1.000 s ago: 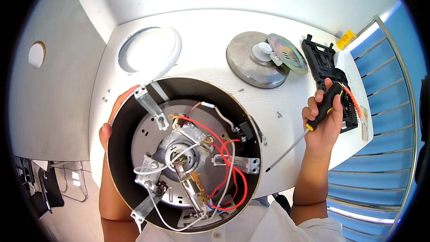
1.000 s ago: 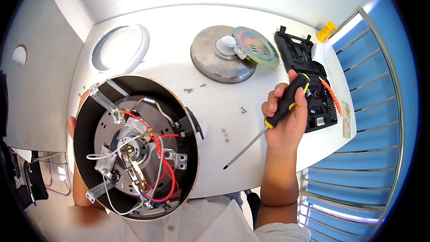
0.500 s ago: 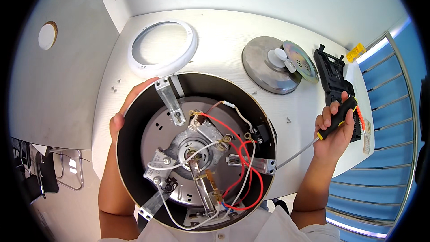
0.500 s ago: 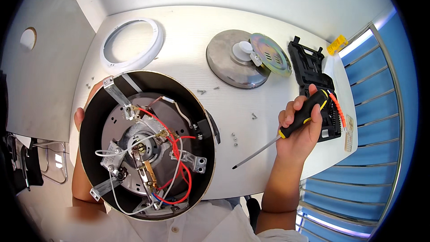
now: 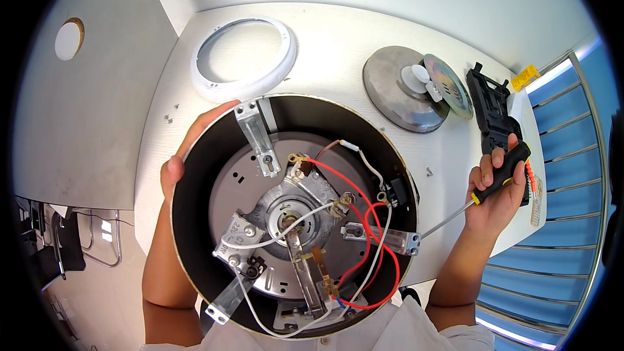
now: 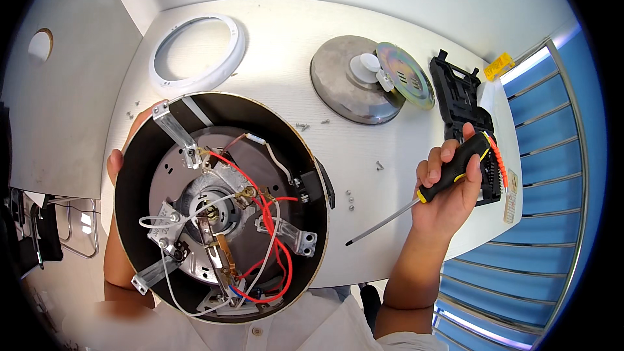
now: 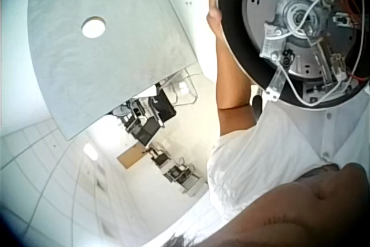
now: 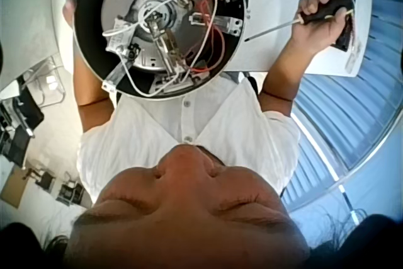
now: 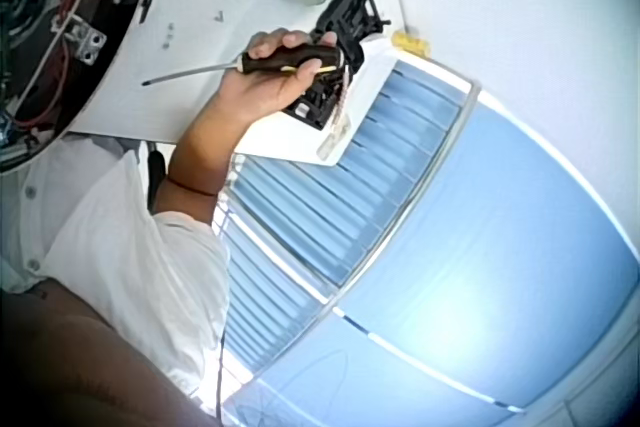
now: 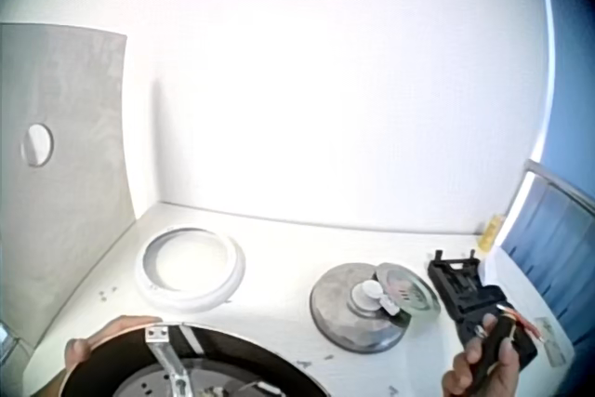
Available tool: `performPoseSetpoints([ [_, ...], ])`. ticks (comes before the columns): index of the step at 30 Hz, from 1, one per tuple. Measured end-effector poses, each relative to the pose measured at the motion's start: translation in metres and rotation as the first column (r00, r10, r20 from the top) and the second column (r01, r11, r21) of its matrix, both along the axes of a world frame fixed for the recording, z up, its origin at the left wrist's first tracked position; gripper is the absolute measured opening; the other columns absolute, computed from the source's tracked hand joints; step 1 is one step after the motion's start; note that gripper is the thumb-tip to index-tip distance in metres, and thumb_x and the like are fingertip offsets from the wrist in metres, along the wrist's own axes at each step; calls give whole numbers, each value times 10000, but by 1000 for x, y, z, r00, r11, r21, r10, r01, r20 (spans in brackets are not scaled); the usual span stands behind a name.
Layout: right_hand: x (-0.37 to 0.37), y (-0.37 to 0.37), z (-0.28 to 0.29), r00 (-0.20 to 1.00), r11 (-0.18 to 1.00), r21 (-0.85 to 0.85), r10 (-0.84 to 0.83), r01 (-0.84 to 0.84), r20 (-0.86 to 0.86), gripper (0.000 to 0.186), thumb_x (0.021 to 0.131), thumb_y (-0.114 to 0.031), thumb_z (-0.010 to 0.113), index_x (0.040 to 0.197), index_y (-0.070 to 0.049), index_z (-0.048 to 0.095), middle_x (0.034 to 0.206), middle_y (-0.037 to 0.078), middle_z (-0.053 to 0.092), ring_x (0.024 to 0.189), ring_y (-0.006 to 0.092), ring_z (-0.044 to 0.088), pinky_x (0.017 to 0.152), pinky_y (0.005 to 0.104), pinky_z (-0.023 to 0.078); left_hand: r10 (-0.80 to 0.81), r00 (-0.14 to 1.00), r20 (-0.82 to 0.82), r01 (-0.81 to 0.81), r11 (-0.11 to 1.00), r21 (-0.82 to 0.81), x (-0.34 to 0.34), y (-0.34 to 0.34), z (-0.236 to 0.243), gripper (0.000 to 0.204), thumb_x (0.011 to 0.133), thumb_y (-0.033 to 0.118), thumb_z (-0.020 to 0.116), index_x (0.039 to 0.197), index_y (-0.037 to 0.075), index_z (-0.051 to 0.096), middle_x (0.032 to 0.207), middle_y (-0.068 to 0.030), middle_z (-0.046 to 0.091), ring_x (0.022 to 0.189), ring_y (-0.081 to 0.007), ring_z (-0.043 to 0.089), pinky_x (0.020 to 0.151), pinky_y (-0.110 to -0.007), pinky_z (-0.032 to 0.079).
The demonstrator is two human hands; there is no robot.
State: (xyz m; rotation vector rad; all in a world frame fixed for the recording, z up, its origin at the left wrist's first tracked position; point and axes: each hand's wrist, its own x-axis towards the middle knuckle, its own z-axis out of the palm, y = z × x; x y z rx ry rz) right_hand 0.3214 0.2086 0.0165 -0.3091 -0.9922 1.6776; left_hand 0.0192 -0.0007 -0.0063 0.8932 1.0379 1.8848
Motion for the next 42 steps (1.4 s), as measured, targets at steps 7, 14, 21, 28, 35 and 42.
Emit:
performPoseSetpoints([
  [7, -1, 0, 1, 1000, 1000, -5, -9, 9, 6, 392, 958, -248, 415, 1282, -30, 396, 842, 73, 471, 613, 130, 423, 500, 239, 366, -57, 998, 24, 54, 994, 92, -2, 2, -7, 929, 762, 699, 473, 1331, -26, 358, 1288, -174, 464, 1200, -256, 451, 1032, -398, 317],
  [14, -2, 0, 3, 995, 995, -39, -93, 94, 27, 386, 946, -285, 436, 1255, -55, 424, 816, 59, 523, 570, 106, 450, 481, 229, 356, -131, 991, -1, 129, 972, 195, -5, 5, -9, 888, 786, 682, 437, 1330, -16, 364, 1291, -165, 463, 1193, -254, 448, 1026, -398, 320],
  [21, 0, 0, 4, 999, 998, -49, -45, 45, 1, 368, 963, -273, 411, 1247, -40, 426, 822, 63, 483, 589, 118, 417, 488, 234, 353, -125, 990, -69, 137, 968, 211, -8, 4, -15, 875, 792, 672, 428, 1330, -15, 362, 1299, -168, 457, 1197, -263, 444, 1026, -410, 317],
  [28, -3, -2, 4, 997, 993, -92, -78, 80, 21, 336, 945, -270, 423, 1212, -70, 459, 791, 54, 526, 571, 110, 454, 499, 237, 355, -122, 990, -67, 133, 971, 197, -1, 2, -10, 869, 795, 669, 426, 1331, -13, 363, 1301, -170, 456, 1197, -264, 443, 1027, -411, 315],
  [35, -5, -2, 6, 989, 983, -120, -130, 138, 71, 342, 940, -267, 418, 1219, -72, 446, 768, 46, 526, 563, 106, 459, 486, 230, 350, -119, 991, -65, 129, 975, 183, 1, 2, -6, 864, 799, 667, 423, 1331, -11, 363, 1303, -172, 455, 1197, -265, 441, 1028, -412, 312],
  [42, -5, -5, 10, 991, 983, -129, -123, 129, 56, 358, 938, -267, 416, 1236, -69, 432, 761, 42, 513, 545, 103, 447, 478, 237, 336, -61, 998, -33, 63, 995, 75, -4, 1, -7, 858, 803, 663, 423, 1331, -11, 364, 1304, -174, 455, 1197, -268, 440, 1029, -415, 310],
])
